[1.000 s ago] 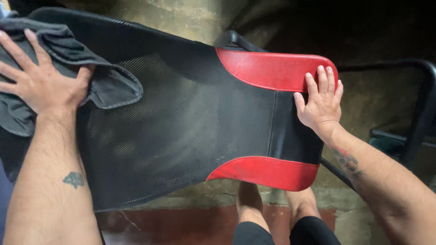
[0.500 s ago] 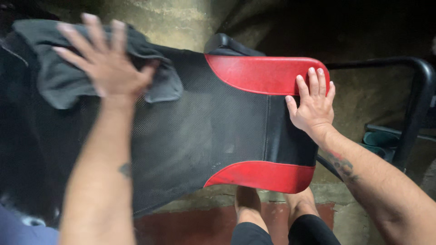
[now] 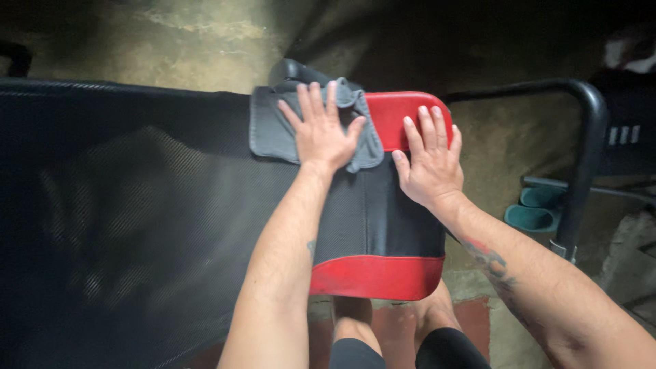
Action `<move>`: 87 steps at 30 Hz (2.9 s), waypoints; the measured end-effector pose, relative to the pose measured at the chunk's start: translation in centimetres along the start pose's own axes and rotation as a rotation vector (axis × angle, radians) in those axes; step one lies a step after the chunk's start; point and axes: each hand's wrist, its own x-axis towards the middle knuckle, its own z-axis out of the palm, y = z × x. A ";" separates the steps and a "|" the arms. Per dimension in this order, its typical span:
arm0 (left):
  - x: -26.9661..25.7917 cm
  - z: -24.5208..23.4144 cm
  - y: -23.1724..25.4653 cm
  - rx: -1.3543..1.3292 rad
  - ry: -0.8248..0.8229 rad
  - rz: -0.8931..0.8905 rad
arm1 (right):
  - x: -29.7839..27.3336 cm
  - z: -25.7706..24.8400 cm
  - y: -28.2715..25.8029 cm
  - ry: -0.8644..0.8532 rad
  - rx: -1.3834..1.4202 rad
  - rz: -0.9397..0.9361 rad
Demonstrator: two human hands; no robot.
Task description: The person sprays a cleaning solution onto a black and red office chair and wipes the surface with a gray cloth. The person scrubs the foam residue on the seat and backrest, moving the cloth across the mesh and plastic sections to clean the chair.
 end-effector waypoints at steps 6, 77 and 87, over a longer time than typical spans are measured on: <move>1.7 -0.1 1.4 -0.150 0.055 0.249 | -0.2 -0.5 0.9 0.049 0.103 -0.021; -10.4 1.9 4.5 0.174 0.078 -0.075 | -1.4 1.5 3.7 0.208 0.565 0.018; -24.4 4.5 11.6 -0.295 0.082 0.026 | -0.7 1.2 3.5 0.166 0.466 -0.008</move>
